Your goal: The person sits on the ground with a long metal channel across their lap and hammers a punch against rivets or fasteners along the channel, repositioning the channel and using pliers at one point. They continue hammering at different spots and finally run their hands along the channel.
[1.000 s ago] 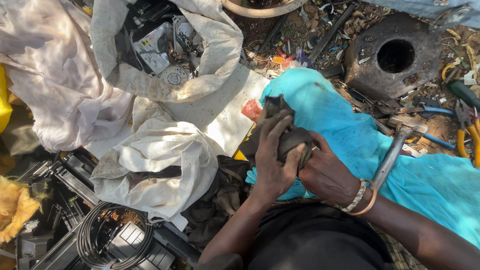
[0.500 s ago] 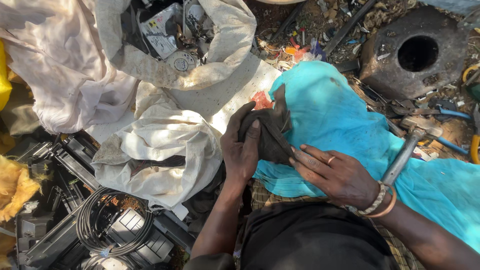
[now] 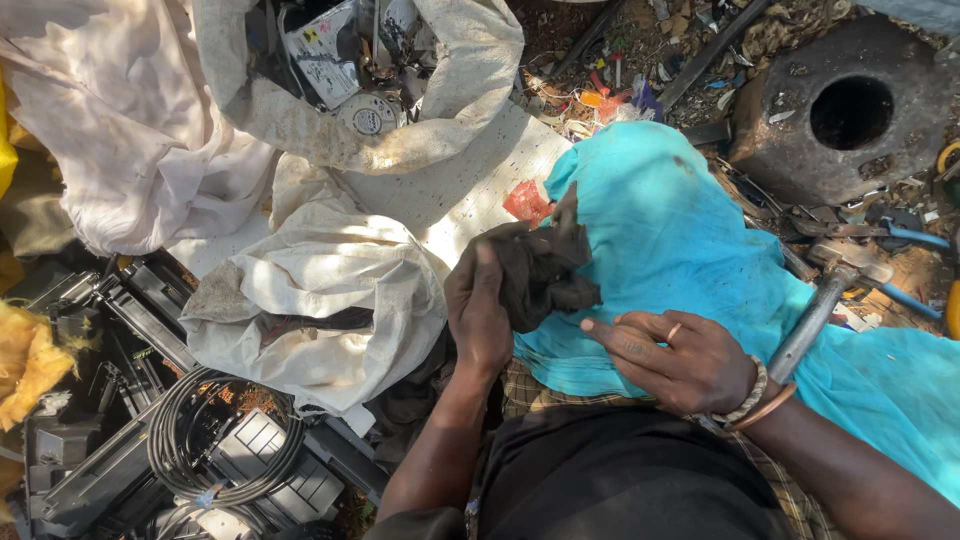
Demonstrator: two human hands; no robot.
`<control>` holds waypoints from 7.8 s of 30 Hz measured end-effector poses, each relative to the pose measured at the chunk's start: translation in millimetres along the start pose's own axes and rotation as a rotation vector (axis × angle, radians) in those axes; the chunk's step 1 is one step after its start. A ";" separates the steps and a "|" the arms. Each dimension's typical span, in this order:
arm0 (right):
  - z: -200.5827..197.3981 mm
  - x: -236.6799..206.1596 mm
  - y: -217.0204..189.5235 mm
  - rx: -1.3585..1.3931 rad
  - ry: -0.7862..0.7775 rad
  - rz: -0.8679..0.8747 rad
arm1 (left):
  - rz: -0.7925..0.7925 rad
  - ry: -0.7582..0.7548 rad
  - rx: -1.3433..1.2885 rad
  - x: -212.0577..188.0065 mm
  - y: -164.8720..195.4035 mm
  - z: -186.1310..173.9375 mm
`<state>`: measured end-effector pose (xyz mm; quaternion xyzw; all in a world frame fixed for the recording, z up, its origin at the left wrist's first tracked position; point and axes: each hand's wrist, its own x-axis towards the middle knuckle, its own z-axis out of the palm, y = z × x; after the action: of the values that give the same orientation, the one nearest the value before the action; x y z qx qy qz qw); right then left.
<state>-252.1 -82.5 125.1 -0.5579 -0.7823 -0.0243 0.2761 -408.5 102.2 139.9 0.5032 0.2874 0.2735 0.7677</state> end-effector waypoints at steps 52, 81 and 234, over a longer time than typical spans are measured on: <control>77.7 129.4 116.5 0.566 0.184 0.759 | -0.198 0.660 -0.853 119.9 -62.3 -74.2; -35.0 -170.7 201.1 -0.528 0.217 0.915 | 0.811 -0.453 1.519 136.9 -62.6 178.1; -144.6 -136.4 50.1 0.248 1.336 1.160 | 0.932 -0.438 1.368 240.0 -151.4 211.2</control>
<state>-118.5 -230.8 171.4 -0.7014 -0.0502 -0.1160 0.7014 -72.9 90.3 28.6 0.9641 -0.0017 0.2243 0.1424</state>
